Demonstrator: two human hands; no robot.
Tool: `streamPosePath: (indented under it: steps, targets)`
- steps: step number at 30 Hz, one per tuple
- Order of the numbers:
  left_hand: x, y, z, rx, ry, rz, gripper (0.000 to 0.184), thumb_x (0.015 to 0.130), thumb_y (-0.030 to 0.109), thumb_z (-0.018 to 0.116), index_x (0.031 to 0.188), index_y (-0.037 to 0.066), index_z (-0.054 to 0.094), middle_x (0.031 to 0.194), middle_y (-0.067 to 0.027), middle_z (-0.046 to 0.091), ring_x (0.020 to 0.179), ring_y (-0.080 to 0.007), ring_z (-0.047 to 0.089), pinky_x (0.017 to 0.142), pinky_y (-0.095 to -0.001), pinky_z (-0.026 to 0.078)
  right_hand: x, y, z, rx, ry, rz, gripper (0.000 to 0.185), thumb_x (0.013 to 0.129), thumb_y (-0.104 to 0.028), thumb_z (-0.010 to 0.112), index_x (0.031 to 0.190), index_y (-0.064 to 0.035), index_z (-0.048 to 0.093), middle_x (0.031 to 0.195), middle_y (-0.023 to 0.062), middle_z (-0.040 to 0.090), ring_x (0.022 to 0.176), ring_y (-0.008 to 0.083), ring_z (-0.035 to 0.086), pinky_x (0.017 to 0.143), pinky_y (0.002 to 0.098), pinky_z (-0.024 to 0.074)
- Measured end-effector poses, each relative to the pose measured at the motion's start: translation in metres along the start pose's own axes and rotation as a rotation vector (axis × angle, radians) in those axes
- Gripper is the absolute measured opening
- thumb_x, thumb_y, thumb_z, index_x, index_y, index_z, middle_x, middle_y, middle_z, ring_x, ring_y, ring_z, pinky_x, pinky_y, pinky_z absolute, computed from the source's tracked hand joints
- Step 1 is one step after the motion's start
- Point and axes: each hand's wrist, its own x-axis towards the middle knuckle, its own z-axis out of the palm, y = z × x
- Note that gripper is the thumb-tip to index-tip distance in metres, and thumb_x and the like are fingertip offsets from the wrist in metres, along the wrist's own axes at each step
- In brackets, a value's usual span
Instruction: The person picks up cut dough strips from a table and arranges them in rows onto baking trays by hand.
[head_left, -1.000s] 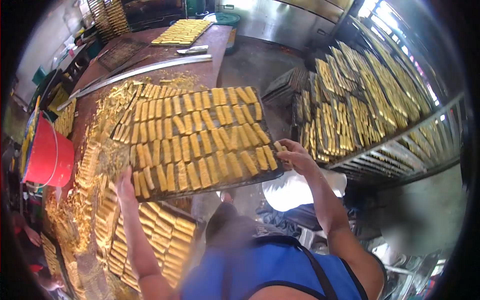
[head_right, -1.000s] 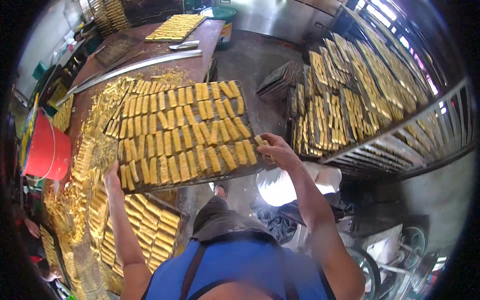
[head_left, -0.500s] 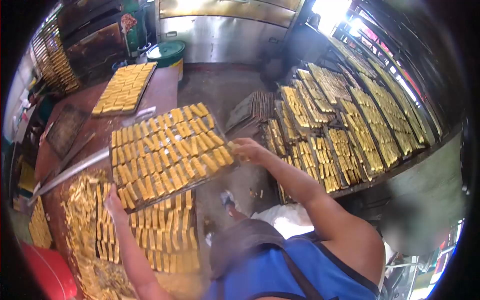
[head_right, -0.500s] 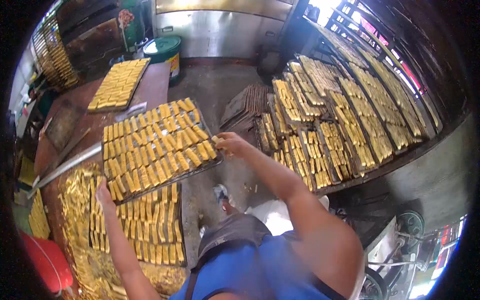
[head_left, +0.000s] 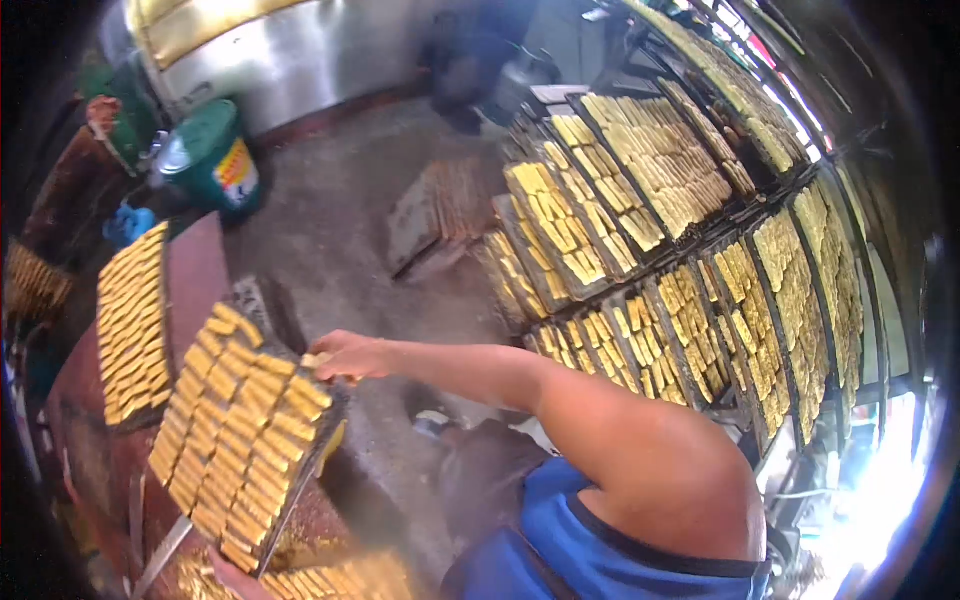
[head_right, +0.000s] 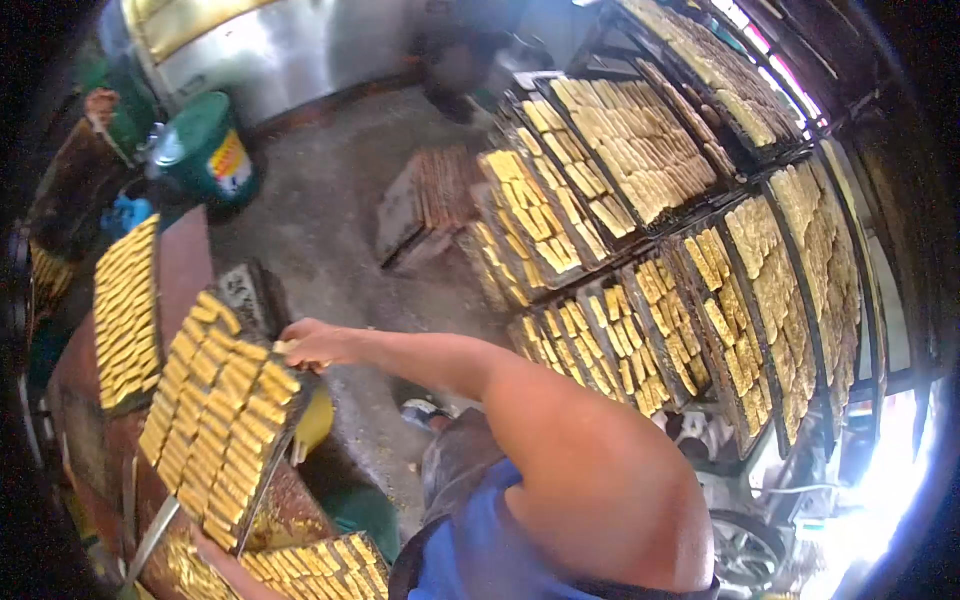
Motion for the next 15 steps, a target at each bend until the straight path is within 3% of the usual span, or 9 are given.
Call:
streamPosePath:
  steps: [1, 3, 7, 9, 10, 11, 12, 13, 15]
  targets:
    - [-0.036, 0.022, 0.016, -0.224, -0.072, -0.123, 0.065, 0.095, 0.044, 0.057, 0.134, -0.009, 0.052, 0.129, -0.0197, 0.059, 0.116, -0.0335, 0.059, 0.102, -0.0435, 0.048, 0.002, 0.005, -0.001, 0.002, -0.001, 0.005, 0.044, 0.08, -0.01, 0.066, 0.121, 0.004, 0.057, 0.086, 0.0057, 0.06, 0.064, 0.011, 0.054, 0.048, 0.0276, 0.0402]
    - [0.017, -0.012, 0.021, -0.176, -0.173, -0.11, 0.069, 0.095, 0.048, 0.057, 0.138, -0.006, 0.049, 0.132, -0.0218, 0.058, 0.121, -0.0357, 0.057, 0.106, -0.0437, 0.045, 0.011, 0.014, -0.009, -0.011, -0.055, 0.012, 0.049, 0.078, -0.013, 0.068, 0.123, 0.0011, 0.057, 0.09, 0.0039, 0.062, 0.07, 0.0109, 0.059, 0.049, 0.0258, 0.0444]
    - [0.052, -0.04, 0.019, 0.154, 0.051, -0.134, 0.066, 0.097, 0.045, 0.055, 0.141, -0.003, 0.047, 0.135, -0.0223, 0.056, 0.123, -0.0358, 0.055, 0.106, -0.043, 0.045, 0.008, 0.03, -0.005, 0.21, 0.02, 0.089, 0.055, 0.081, -0.017, 0.073, 0.129, -0.0002, 0.052, 0.09, 0.0055, 0.061, 0.067, 0.0093, 0.058, 0.048, 0.0255, 0.0455]
    - [0.031, -0.043, -0.004, 0.308, -0.024, 0.086, 0.054, 0.101, 0.036, 0.044, 0.14, -0.002, 0.049, 0.137, -0.0211, 0.055, 0.123, -0.0338, 0.054, 0.106, -0.0435, 0.043, 0.01, 0.043, -0.014, 0.294, -0.075, 0.14, 0.055, 0.086, -0.026, 0.074, 0.131, -0.0032, 0.052, 0.098, 0.0102, 0.063, 0.08, 0.0184, 0.063, 0.064, 0.0337, 0.0535]
    - [0.015, -0.04, -0.014, 0.379, -0.049, 0.199, 0.05, 0.103, 0.032, 0.038, 0.139, -0.001, 0.051, 0.138, -0.0205, 0.055, 0.123, -0.0328, 0.053, 0.106, -0.0437, 0.041, 0.009, 0.047, -0.022, 0.107, -0.131, 0.006, 0.048, 0.087, -0.028, 0.071, 0.125, -0.0044, 0.053, 0.099, 0.0107, 0.063, 0.084, 0.0221, 0.063, 0.068, 0.0369, 0.0532]
    - [0.029, -0.053, -0.018, 0.232, -0.084, 0.265, 0.049, 0.103, 0.029, 0.04, 0.141, -0.001, 0.049, 0.14, -0.02, 0.054, 0.125, -0.0325, 0.053, 0.106, -0.0425, 0.041, 0.011, 0.049, -0.029, -0.303, -0.221, -0.32, 0.041, 0.089, -0.03, 0.068, 0.119, -0.0057, 0.055, 0.099, 0.0112, 0.063, 0.088, 0.0258, 0.063, 0.073, 0.0402, 0.0529]
    - [0.015, -0.038, -0.019, 0.802, -0.009, 0.449, 0.048, 0.103, 0.028, 0.043, 0.142, 0.0, 0.047, 0.142, -0.0194, 0.052, 0.128, -0.0317, 0.052, 0.106, -0.0421, 0.042, 0.013, 0.048, -0.03, -0.724, -0.203, -0.683, 0.035, 0.09, -0.032, 0.066, 0.113, -0.0069, 0.057, 0.1, 0.0116, 0.063, 0.091, 0.0295, 0.063, 0.077, 0.0434, 0.0525]
    - [0.002, -0.032, -0.02, 0.566, 0.065, 0.336, 0.053, 0.102, 0.035, 0.046, 0.143, 0.002, 0.047, 0.143, -0.0182, 0.052, 0.129, -0.0314, 0.052, 0.107, -0.0412, 0.041, 0.015, 0.05, -0.03, -0.933, -0.121, -0.903, 0.03, 0.092, -0.033, 0.063, 0.107, -0.0081, 0.058, 0.101, 0.0121, 0.063, 0.095, 0.0332, 0.063, 0.082, 0.0467, 0.0522]
    - [-0.068, 0.025, -0.006, 0.33, 0.217, 0.237, 0.059, 0.1, 0.045, 0.05, 0.143, 0.005, 0.048, 0.143, -0.0169, 0.052, 0.129, -0.0307, 0.052, 0.109, -0.0396, 0.041, 0.011, 0.057, -0.038, -0.5, -0.058, -0.288, 0.03, 0.094, -0.036, 0.061, 0.108, -0.0093, 0.057, 0.103, 0.0115, 0.065, 0.097, 0.031, 0.064, 0.082, 0.0471, 0.0509]
